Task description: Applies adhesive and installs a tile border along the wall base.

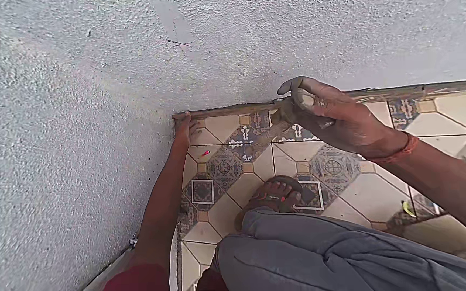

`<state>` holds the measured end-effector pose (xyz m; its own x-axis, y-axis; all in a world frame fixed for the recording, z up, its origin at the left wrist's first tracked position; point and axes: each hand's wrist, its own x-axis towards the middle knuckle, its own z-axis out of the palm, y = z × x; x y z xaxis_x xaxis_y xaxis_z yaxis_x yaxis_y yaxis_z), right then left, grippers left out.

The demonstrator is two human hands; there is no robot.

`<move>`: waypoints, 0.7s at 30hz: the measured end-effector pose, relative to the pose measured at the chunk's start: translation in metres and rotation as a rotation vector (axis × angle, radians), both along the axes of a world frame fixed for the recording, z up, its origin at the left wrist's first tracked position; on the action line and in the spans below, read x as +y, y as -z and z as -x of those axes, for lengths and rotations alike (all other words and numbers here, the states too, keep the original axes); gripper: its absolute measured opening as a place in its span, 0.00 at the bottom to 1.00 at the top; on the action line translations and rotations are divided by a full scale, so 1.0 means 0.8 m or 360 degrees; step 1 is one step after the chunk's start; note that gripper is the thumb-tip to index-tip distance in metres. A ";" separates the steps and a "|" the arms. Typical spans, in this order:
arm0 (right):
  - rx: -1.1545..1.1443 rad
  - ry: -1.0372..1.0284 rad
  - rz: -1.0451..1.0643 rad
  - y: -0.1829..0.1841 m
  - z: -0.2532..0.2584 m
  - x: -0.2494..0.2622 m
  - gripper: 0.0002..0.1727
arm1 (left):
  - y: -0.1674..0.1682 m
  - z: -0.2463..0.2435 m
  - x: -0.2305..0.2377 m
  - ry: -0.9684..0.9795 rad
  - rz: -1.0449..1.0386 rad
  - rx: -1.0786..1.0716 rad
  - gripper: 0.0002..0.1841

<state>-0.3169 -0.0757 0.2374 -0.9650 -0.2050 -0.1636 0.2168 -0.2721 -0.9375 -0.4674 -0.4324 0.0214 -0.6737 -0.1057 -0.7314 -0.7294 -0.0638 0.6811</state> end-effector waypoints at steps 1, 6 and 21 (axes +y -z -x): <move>-0.0034 0.0028 -0.0032 0.005 0.002 -0.030 0.15 | 0.001 -0.002 0.000 -0.0023 -0.0004 -0.0003 0.39; -0.0054 -0.0425 -0.0473 0.096 -0.008 -0.171 0.12 | -0.008 0.002 0.002 0.0010 -0.0023 -0.0005 0.38; 0.1482 -0.1862 -0.1494 0.278 -0.069 -0.281 0.16 | 0.007 0.009 0.000 -0.0052 0.0067 -0.0039 0.41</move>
